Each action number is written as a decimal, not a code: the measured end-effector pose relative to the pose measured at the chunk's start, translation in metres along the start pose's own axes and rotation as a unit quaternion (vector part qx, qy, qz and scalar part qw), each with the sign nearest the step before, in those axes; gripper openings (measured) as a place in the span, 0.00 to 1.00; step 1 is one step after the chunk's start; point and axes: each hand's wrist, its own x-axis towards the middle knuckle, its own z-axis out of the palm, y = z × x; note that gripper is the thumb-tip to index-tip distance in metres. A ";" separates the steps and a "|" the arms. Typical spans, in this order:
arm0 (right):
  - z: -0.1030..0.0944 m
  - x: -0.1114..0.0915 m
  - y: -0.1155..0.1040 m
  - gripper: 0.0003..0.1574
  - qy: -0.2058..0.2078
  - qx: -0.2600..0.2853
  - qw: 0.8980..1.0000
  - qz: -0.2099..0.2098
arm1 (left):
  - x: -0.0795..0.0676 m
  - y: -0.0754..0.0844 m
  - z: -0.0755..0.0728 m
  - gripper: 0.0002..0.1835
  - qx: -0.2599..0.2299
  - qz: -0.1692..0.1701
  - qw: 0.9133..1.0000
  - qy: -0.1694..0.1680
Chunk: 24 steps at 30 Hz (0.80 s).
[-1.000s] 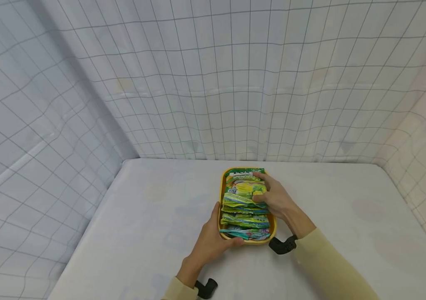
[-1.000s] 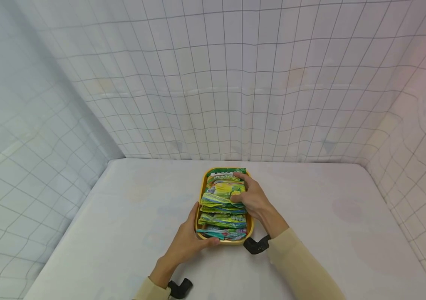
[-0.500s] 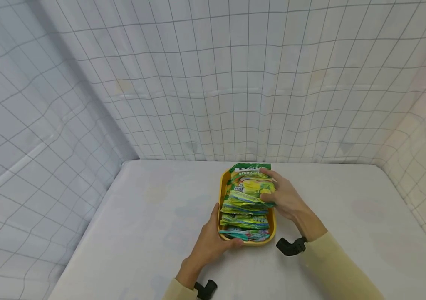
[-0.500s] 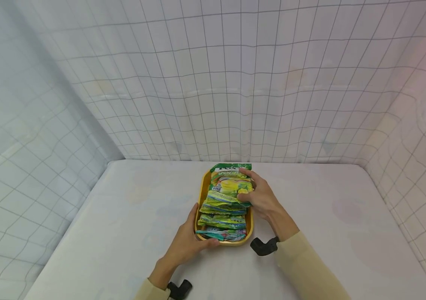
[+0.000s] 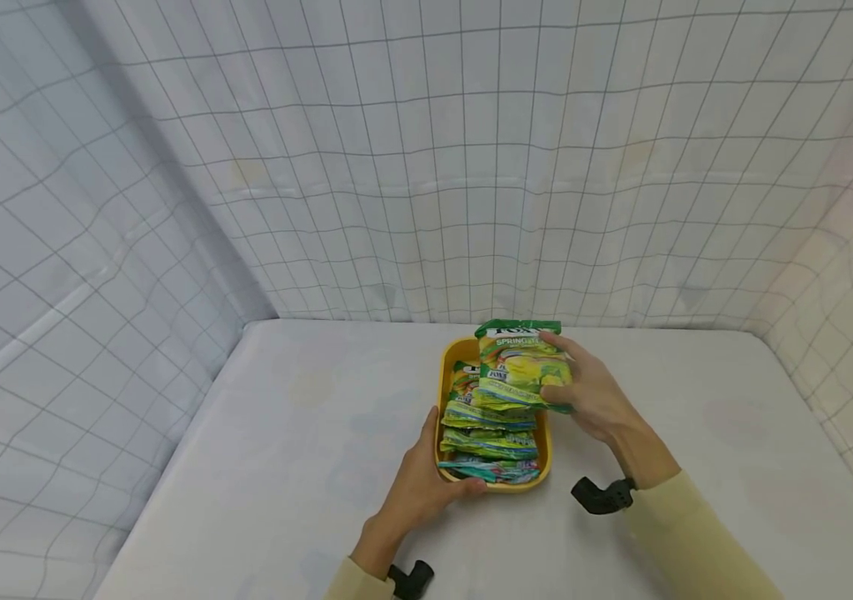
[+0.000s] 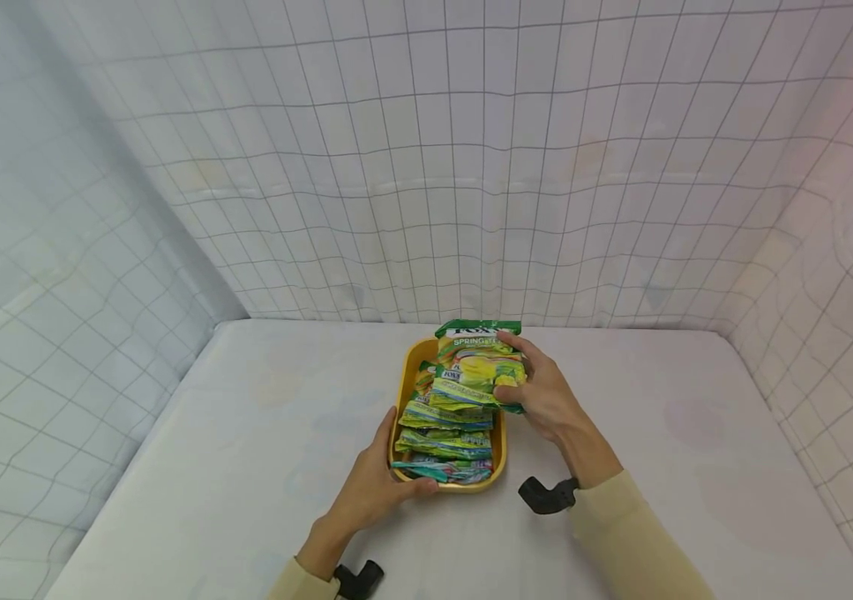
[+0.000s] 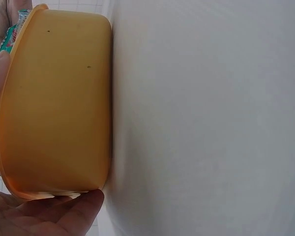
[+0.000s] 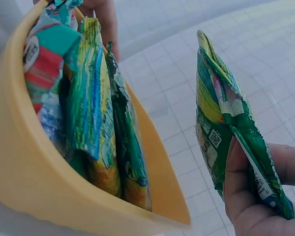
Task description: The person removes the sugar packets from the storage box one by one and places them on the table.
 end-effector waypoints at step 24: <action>-0.058 -0.023 -0.002 0.61 0.014 0.023 0.999 -0.023 | 0.000 -0.001 -0.002 0.72 0.014 -0.023 1.000 -0.004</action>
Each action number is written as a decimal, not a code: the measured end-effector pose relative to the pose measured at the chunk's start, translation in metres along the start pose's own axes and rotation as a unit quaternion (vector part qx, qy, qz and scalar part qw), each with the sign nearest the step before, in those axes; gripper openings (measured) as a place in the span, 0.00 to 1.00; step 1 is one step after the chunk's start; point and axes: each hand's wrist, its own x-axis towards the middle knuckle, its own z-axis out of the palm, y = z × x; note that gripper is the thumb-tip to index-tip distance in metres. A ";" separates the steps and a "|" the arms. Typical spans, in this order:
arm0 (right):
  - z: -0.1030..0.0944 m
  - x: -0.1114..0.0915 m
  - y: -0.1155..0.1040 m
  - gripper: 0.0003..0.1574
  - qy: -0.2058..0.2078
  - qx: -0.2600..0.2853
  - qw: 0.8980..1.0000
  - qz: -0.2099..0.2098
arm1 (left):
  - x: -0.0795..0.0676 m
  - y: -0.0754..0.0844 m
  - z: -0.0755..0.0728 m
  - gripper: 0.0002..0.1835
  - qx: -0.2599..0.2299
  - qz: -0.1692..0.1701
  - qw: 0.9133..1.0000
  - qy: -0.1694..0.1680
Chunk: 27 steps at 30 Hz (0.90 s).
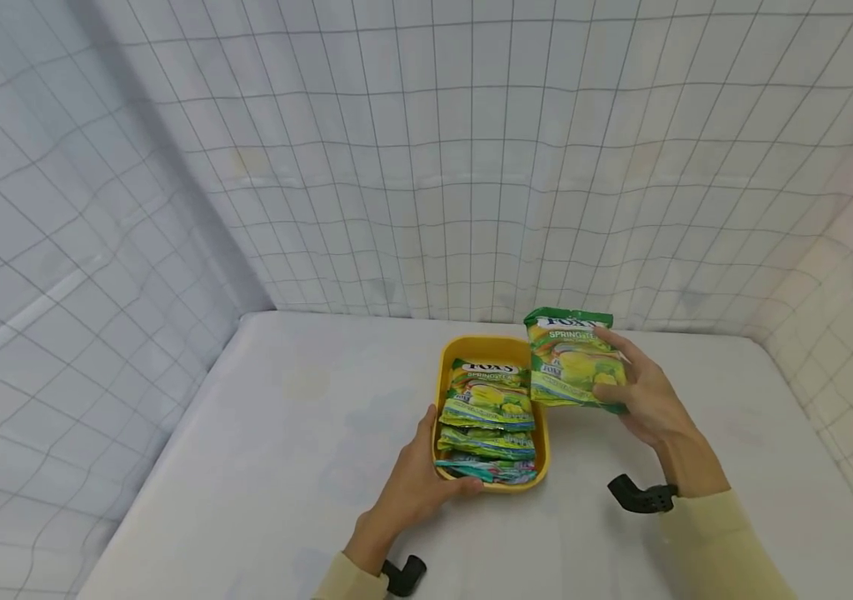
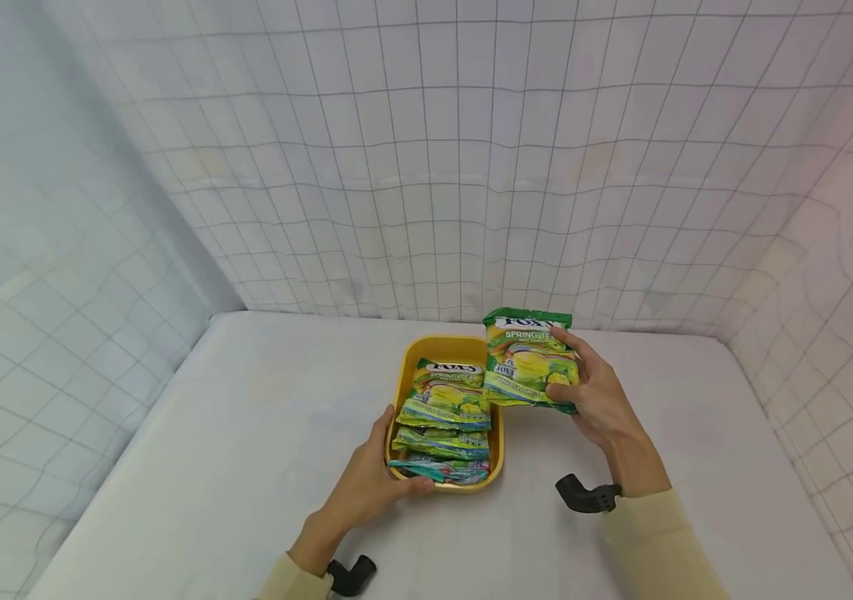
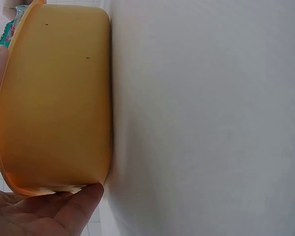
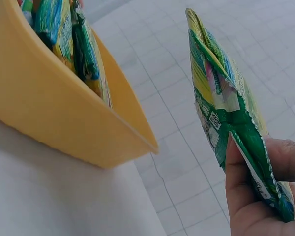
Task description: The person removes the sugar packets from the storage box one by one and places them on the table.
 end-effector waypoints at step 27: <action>-0.025 0.001 0.034 0.58 0.101 -0.052 0.991 0.071 | 0.001 -0.001 -0.001 0.72 -0.013 -0.001 1.000 -0.003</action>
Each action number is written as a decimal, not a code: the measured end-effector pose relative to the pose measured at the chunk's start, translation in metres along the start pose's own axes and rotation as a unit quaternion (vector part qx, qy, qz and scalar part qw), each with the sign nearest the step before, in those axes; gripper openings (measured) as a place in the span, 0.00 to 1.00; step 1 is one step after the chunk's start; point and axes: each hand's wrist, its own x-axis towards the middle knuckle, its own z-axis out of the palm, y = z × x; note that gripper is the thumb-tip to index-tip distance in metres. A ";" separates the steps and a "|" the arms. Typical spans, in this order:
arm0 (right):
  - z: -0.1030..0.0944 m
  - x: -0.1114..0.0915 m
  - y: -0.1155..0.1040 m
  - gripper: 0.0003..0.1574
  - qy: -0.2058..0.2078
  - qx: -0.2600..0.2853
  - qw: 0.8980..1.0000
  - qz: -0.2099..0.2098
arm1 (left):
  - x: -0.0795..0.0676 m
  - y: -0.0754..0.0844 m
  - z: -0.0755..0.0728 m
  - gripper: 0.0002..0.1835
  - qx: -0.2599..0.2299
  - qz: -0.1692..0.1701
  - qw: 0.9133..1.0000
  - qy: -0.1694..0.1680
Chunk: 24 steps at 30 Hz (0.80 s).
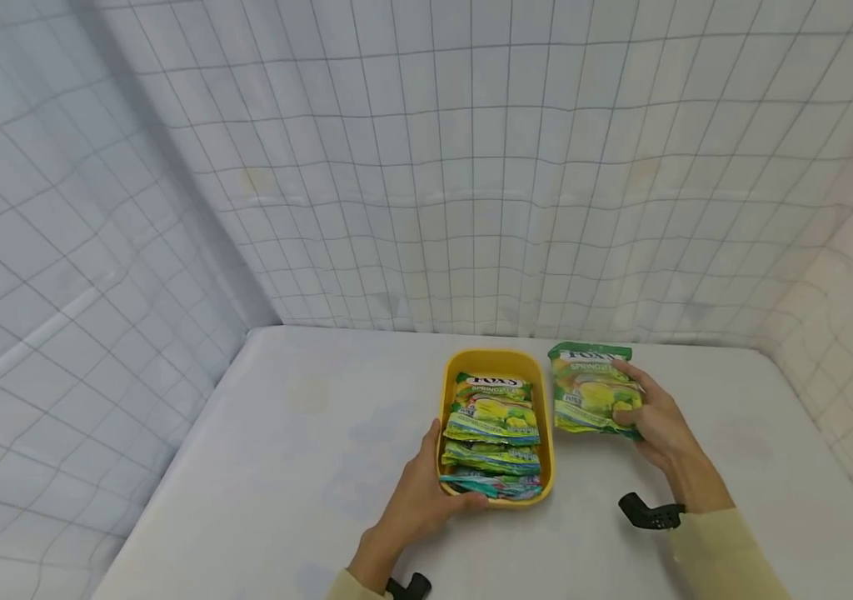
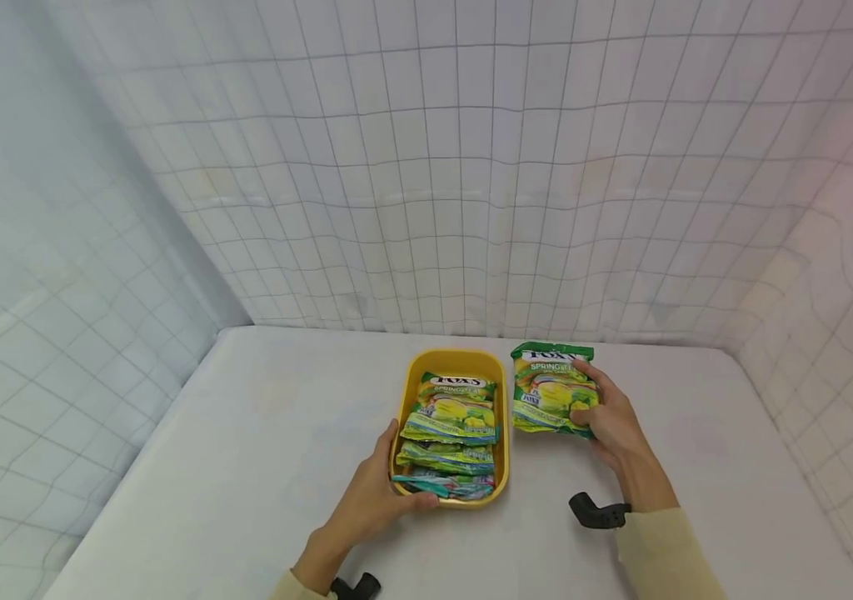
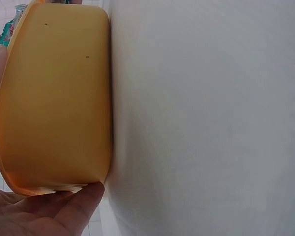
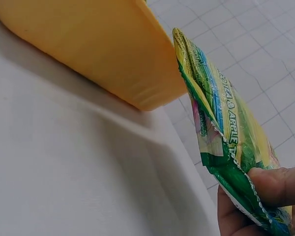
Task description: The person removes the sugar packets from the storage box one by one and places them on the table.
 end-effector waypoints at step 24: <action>0.002 0.006 0.019 0.52 0.003 -0.097 0.994 0.048 | -0.001 0.002 0.002 0.72 0.002 -0.004 1.000 0.001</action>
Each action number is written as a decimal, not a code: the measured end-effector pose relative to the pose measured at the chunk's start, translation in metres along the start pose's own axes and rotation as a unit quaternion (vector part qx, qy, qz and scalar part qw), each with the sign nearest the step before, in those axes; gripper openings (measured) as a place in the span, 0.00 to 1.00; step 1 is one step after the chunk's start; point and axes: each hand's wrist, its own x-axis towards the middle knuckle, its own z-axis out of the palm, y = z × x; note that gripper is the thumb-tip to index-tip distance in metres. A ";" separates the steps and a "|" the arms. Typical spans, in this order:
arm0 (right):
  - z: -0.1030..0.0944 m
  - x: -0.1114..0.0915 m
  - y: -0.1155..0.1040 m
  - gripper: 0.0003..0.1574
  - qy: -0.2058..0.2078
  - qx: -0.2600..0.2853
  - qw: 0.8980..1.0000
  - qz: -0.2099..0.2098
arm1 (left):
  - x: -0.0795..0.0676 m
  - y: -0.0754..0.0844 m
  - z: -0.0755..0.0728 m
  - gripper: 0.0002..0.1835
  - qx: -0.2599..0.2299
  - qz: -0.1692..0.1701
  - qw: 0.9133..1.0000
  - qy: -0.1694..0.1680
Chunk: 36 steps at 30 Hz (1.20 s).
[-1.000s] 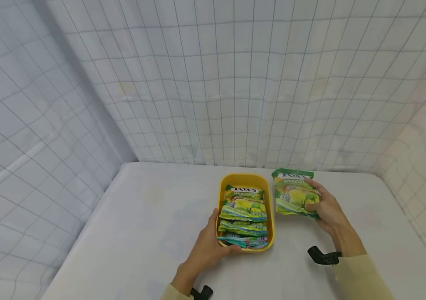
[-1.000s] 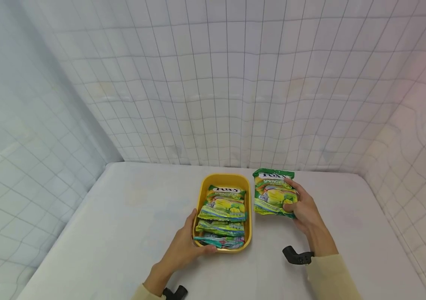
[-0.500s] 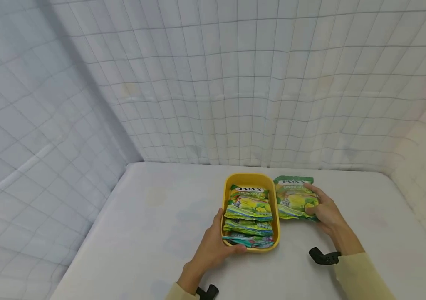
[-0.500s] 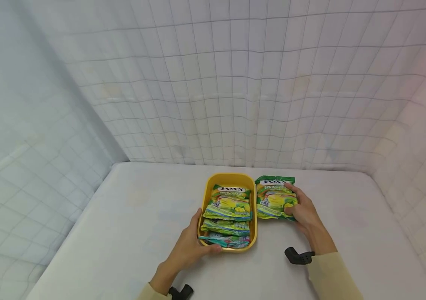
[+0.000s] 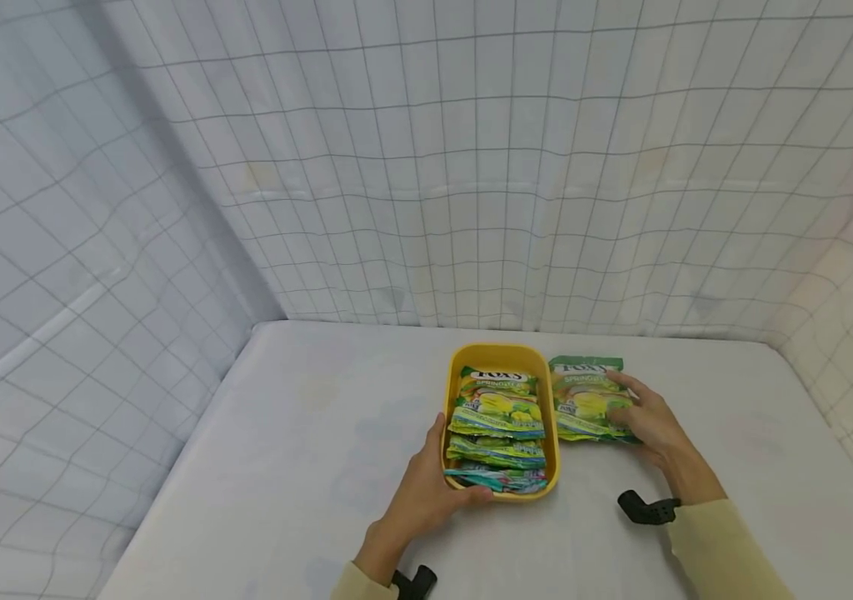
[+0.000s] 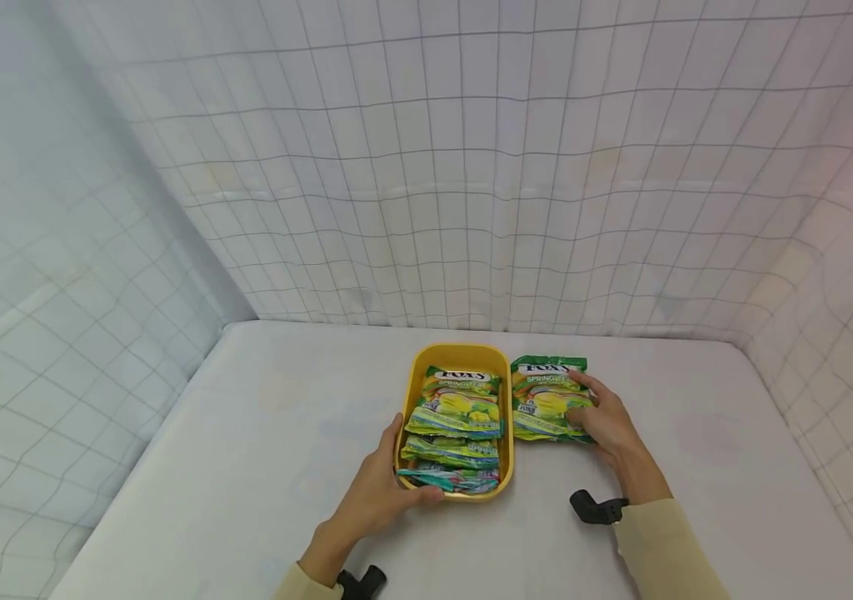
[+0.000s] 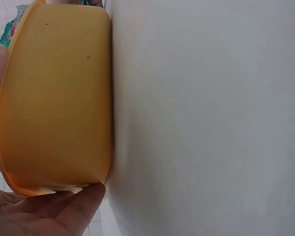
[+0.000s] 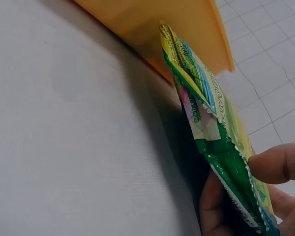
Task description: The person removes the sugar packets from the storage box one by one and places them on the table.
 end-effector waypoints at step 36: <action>0.011 -0.023 -0.038 0.54 0.070 -0.019 0.996 -0.053 | -0.001 0.004 0.000 0.71 0.005 0.003 1.000 0.003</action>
